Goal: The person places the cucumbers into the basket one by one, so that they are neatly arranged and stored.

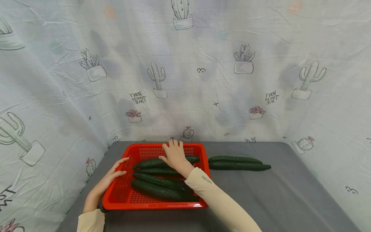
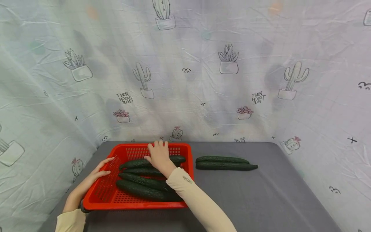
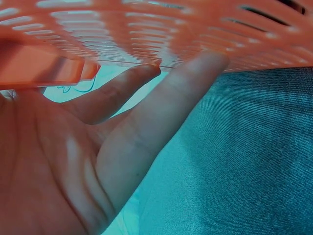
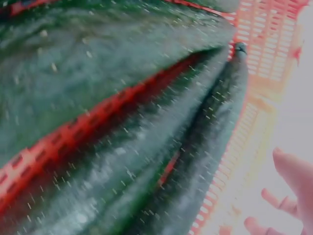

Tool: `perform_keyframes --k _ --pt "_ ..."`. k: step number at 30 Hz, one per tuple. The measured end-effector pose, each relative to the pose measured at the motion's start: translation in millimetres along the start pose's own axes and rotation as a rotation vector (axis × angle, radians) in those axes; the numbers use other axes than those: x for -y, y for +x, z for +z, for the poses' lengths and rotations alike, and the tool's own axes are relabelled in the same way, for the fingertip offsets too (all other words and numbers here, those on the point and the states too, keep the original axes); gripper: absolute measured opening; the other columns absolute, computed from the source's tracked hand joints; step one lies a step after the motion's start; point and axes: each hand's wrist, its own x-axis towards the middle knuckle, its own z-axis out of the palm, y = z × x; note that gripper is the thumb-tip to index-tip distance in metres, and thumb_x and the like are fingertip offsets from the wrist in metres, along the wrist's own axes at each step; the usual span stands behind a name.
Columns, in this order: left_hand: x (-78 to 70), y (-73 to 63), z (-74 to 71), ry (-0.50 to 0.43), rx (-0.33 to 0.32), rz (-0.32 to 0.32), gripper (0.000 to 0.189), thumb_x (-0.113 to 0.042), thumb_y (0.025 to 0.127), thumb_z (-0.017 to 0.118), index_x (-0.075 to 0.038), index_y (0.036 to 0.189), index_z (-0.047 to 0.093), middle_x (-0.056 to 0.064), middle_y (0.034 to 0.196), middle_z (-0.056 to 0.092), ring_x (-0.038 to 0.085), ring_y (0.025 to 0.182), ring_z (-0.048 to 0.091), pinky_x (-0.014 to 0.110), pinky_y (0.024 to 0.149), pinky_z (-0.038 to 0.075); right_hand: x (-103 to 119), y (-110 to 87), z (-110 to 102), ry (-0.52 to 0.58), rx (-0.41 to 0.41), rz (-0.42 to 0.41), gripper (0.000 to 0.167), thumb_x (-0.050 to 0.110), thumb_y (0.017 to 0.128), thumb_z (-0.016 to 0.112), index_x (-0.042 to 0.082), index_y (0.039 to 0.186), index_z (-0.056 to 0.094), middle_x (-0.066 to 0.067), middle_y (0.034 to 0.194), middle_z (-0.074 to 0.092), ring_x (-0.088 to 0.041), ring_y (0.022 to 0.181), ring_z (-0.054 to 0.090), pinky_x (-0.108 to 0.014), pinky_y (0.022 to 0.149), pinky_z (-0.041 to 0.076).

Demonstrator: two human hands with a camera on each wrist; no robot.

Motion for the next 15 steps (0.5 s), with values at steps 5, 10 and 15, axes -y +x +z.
perform_keyframes --k 5,10,15 --pt "0.7 1.4 0.1 -0.002 0.011 0.008 0.057 -0.024 0.098 0.041 -0.023 0.148 0.014 0.011 0.152 0.005 0.031 0.120 0.042 0.036 0.086 0.046 -6.2 -2.8 -15.0 -0.069 -0.059 -0.007 0.038 0.059 0.084 0.054 0.022 0.097 0.053 -0.001 0.093 0.052 -0.021 0.089 0.044 -0.036 0.078 0.032" --pt "0.4 0.7 -0.8 -0.054 0.042 0.019 0.057 -0.023 0.099 0.040 -0.024 0.148 0.011 0.015 0.149 0.013 0.025 0.116 0.049 0.036 0.086 0.048 -14.1 -4.4 -30.7 -0.098 -0.090 -0.022 0.040 0.059 0.085 0.052 0.023 0.102 0.055 0.000 0.096 0.052 -0.021 0.091 0.045 -0.036 0.082 0.034" --pt "1.1 0.0 -1.1 -0.052 0.039 0.001 0.058 -0.024 0.098 0.041 -0.024 0.148 0.010 0.015 0.150 0.012 0.027 0.116 0.048 0.036 0.085 0.048 -19.9 -8.2 -45.5 -0.077 -0.130 -0.039 0.038 0.057 0.084 0.054 0.022 0.101 0.055 0.000 0.095 0.050 -0.020 0.090 0.044 -0.036 0.081 0.034"
